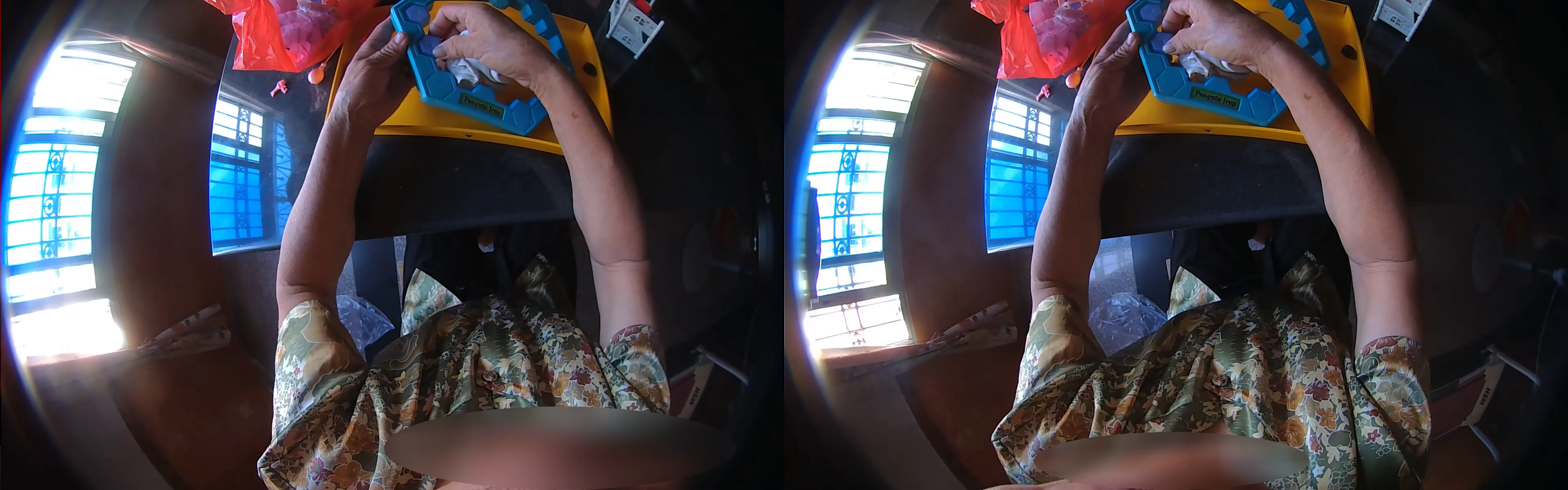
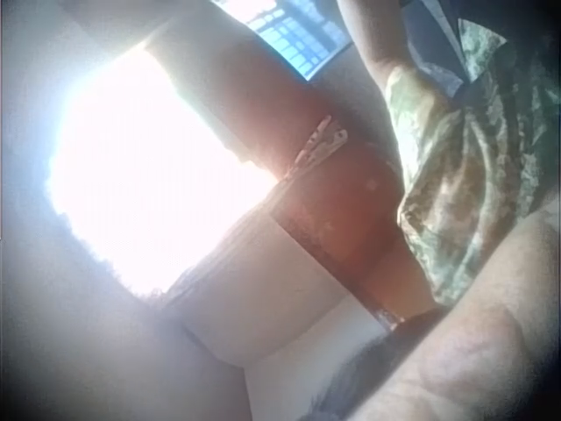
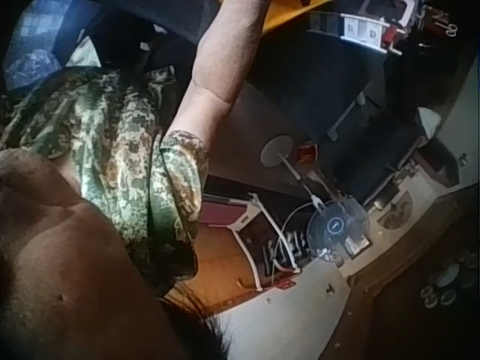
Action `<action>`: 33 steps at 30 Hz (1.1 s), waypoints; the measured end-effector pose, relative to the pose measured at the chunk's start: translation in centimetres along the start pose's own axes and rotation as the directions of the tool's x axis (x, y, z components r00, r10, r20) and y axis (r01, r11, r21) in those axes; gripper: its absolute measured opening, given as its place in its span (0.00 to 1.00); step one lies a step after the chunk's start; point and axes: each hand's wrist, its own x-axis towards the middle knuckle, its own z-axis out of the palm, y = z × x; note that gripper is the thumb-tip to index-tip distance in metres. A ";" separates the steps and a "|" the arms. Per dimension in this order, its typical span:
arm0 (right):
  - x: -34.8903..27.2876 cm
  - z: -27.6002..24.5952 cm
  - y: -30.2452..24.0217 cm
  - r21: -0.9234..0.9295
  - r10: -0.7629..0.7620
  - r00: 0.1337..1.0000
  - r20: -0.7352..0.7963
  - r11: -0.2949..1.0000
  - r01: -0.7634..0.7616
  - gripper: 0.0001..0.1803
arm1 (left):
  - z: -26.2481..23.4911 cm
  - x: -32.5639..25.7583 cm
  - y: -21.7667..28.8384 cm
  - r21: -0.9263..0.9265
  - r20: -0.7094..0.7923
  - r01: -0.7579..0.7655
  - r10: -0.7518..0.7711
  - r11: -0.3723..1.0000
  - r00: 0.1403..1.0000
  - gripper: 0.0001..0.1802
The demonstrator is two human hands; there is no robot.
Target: Assembling the hexagonal ice block pieces into the frame of a Penguin Trap board game.
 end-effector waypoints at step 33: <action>-2.0 0.6 -3.0 -0.191 0.180 0.982 -0.062 0.963 -0.189 0.25 | 0.8 -0.7 0.9 0.118 -0.198 0.108 -0.083 0.987 0.977 0.25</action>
